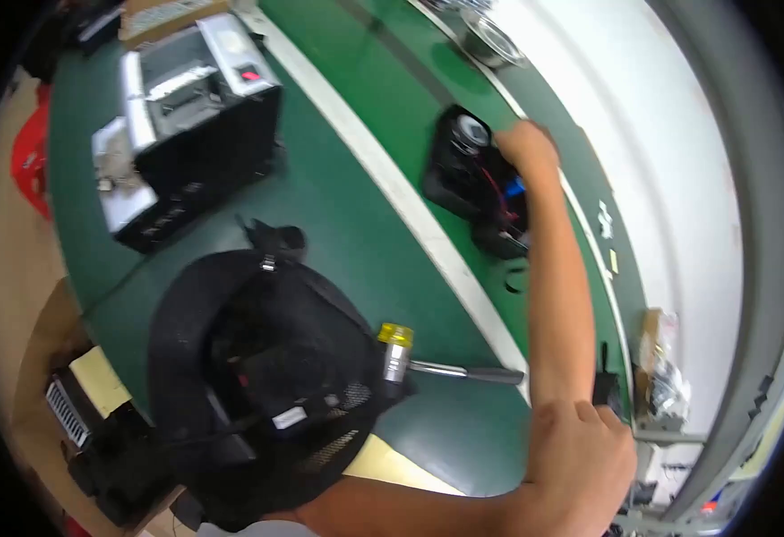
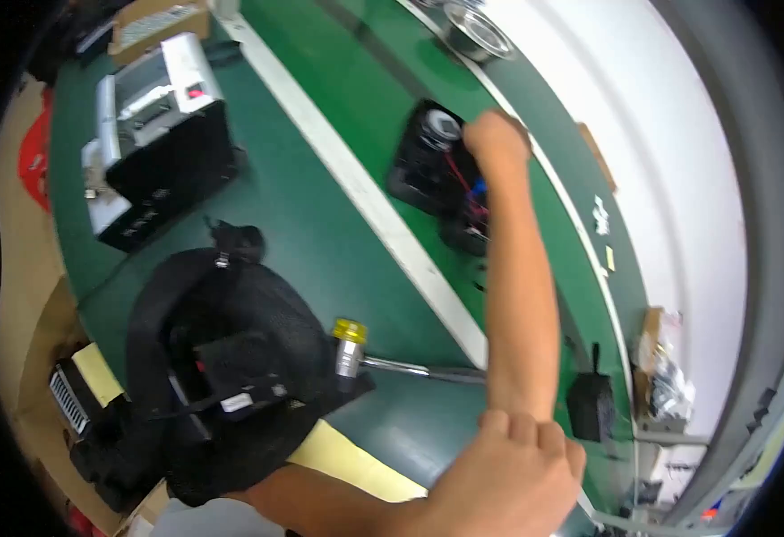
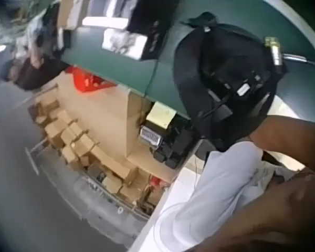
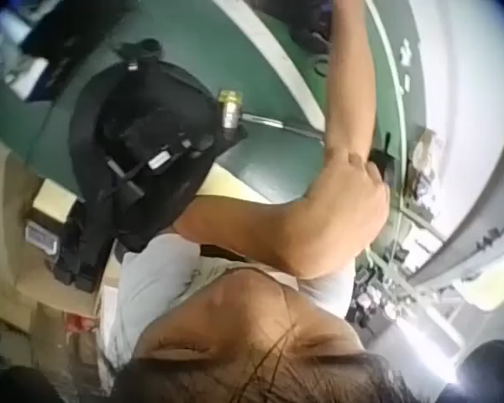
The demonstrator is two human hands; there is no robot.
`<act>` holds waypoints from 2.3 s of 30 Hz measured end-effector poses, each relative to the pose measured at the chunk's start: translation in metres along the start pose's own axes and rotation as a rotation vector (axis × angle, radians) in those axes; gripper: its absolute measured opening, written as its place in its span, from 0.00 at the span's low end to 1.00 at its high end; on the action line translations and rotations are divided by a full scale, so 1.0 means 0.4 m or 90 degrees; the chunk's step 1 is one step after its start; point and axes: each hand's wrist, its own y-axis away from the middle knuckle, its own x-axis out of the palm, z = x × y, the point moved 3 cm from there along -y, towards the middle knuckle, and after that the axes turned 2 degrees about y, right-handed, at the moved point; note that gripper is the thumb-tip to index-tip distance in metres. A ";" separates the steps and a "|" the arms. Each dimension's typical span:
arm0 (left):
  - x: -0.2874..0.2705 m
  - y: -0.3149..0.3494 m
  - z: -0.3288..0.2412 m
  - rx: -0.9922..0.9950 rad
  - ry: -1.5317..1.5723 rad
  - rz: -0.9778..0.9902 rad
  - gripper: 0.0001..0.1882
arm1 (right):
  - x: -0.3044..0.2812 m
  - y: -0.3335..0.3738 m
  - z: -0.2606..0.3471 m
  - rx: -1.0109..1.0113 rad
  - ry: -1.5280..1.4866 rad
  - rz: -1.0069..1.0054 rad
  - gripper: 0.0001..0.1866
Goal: Assembling the internal components and housing of portable speakers on an assembly line.
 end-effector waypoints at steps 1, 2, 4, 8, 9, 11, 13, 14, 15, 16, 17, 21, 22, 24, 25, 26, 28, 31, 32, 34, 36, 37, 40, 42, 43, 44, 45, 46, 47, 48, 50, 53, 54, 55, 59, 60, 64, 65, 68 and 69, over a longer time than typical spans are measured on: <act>0.004 0.019 0.001 0.065 -0.005 0.000 0.14 | 0.025 0.010 0.037 -0.048 -0.002 0.071 0.22; 0.012 0.034 0.011 0.128 -0.016 0.004 0.14 | 0.026 0.026 0.054 -0.084 0.034 0.188 0.24; 0.057 -0.034 -0.090 0.108 0.029 -0.058 0.11 | -0.011 0.002 -0.077 -0.097 0.041 0.226 0.23; -0.004 0.015 0.002 0.204 0.094 -0.007 0.11 | 0.033 0.068 -0.068 0.027 -0.034 0.124 0.21; 0.003 0.009 -0.008 0.269 0.158 0.007 0.12 | 0.061 0.062 -0.086 0.043 -0.045 0.091 0.21; 0.046 -0.002 -0.009 0.341 0.100 -0.058 0.10 | 0.111 0.037 -0.113 0.058 -0.054 0.054 0.21; 0.035 -0.014 -0.018 0.280 0.080 -0.027 0.11 | 0.105 0.039 -0.123 0.076 -0.116 0.062 0.21; 0.032 -0.017 -0.025 0.254 0.076 -0.012 0.11 | 0.100 0.056 -0.145 0.077 -0.129 0.046 0.22; 0.027 -0.016 -0.028 0.225 0.069 0.004 0.11 | 0.078 0.083 -0.151 0.082 -0.129 0.039 0.22; 0.023 -0.013 -0.026 0.195 0.061 0.019 0.12 | 0.051 0.110 -0.154 0.072 -0.140 0.025 0.22; 0.021 -0.009 -0.025 0.166 0.055 0.035 0.12 | 0.029 0.133 -0.171 0.064 -0.149 0.012 0.23; -0.026 0.015 -0.056 0.169 0.088 0.260 0.17 | -0.113 0.305 -0.305 -0.055 -0.279 0.054 0.19; -0.004 0.008 -0.052 0.171 0.091 0.267 0.17 | -0.142 0.371 -0.319 -0.096 -0.260 0.066 0.17; 0.032 0.001 -0.037 0.188 0.088 0.163 0.20 | -0.170 0.520 -0.371 -0.202 -0.214 0.049 0.15; 0.033 -0.008 -0.034 0.235 0.062 0.157 0.15 | -0.169 0.605 -0.423 -0.249 -0.186 0.032 0.15; 0.024 -0.018 -0.027 0.262 0.048 0.124 0.17 | -0.183 0.682 -0.459 -0.308 -0.174 0.044 0.14; 0.023 -0.038 -0.029 0.271 -0.034 0.187 0.16 | -0.178 0.828 -0.460 -0.458 -0.130 0.052 0.13; 0.039 -0.063 0.014 0.162 -0.130 0.140 0.14 | -0.157 0.975 -0.467 -0.589 -0.079 0.136 0.10; 0.055 -0.079 0.006 0.179 -0.107 0.121 0.14 | -0.169 1.024 -0.486 -0.597 -0.007 0.149 0.06; 0.099 -0.109 -0.027 0.213 -0.073 0.167 0.15 | -0.159 1.126 -0.540 -0.637 0.046 0.060 0.04; 0.145 -0.115 -0.049 0.263 -0.035 0.195 0.14 | -0.153 1.197 -0.579 -0.612 0.041 0.040 0.05; 0.168 -0.117 -0.059 0.257 -0.051 0.228 0.14 | -0.137 1.220 -0.597 -0.602 0.034 0.024 0.05; 0.225 -0.099 -0.076 0.204 -0.115 0.256 0.15 | -0.109 1.264 -0.624 -0.571 -0.006 -0.052 0.05; 0.254 -0.076 -0.086 0.236 -0.146 0.295 0.15 | -0.085 1.281 -0.629 -0.550 0.000 -0.076 0.03; 0.277 -0.068 -0.092 0.256 -0.161 0.322 0.16 | -0.080 1.291 -0.632 -0.546 0.013 -0.084 0.03; 0.299 -0.060 -0.100 0.273 -0.148 0.349 0.16 | -0.072 1.303 -0.636 -0.521 0.011 -0.021 0.02; 0.314 -0.049 -0.116 0.286 -0.156 0.361 0.16 | -0.078 1.317 -0.647 -0.504 0.006 -0.028 0.02; 0.333 -0.037 -0.134 0.318 -0.169 0.359 0.16 | -0.089 1.328 -0.661 -0.480 -0.080 -0.057 0.04; 0.356 -0.020 -0.151 0.351 -0.180 0.358 0.16 | -0.099 1.342 -0.673 -0.455 -0.165 -0.087 0.07; 0.367 0.014 -0.177 0.393 -0.209 0.317 0.17 | -0.120 1.358 -0.678 -0.445 -0.169 -0.094 0.07; 0.420 0.083 -0.219 0.494 -0.195 0.275 0.15 | -0.160 1.392 -0.716 -0.294 -0.247 -0.166 0.12; 0.530 0.223 -0.234 0.588 -0.217 0.281 0.11 | -0.159 1.466 -0.772 -0.095 -0.355 -0.376 0.09; 0.576 0.250 -0.223 0.614 -0.246 0.287 0.12 | -0.132 1.499 -0.778 -0.090 -0.363 -0.379 0.09; 0.606 0.270 -0.217 0.621 -0.248 0.294 0.12 | -0.102 1.542 -0.795 0.033 -0.434 -0.386 0.08; 0.648 0.297 -0.200 0.612 -0.247 0.243 0.12 | 0.017 1.620 -0.816 0.342 -0.642 -0.336 0.03; 0.642 0.299 -0.196 0.590 -0.240 0.220 0.12 | 0.051 1.627 -0.805 0.355 -0.650 -0.340 0.03; 0.639 0.318 -0.193 0.577 -0.249 0.188 0.13 | 0.097 1.617 -0.803 0.465 -0.820 -0.218 0.07; 0.642 0.316 -0.191 0.572 -0.264 0.176 0.12 | 0.076 1.614 -0.804 0.465 -0.782 -0.152 0.11; 0.646 0.308 -0.196 0.623 -0.232 0.164 0.12 | 0.067 1.614 -0.792 0.488 -0.912 0.006 0.18; 0.643 0.303 -0.196 0.615 -0.232 0.154 0.12 | 0.079 1.620 -0.789 0.501 -0.994 0.076 0.20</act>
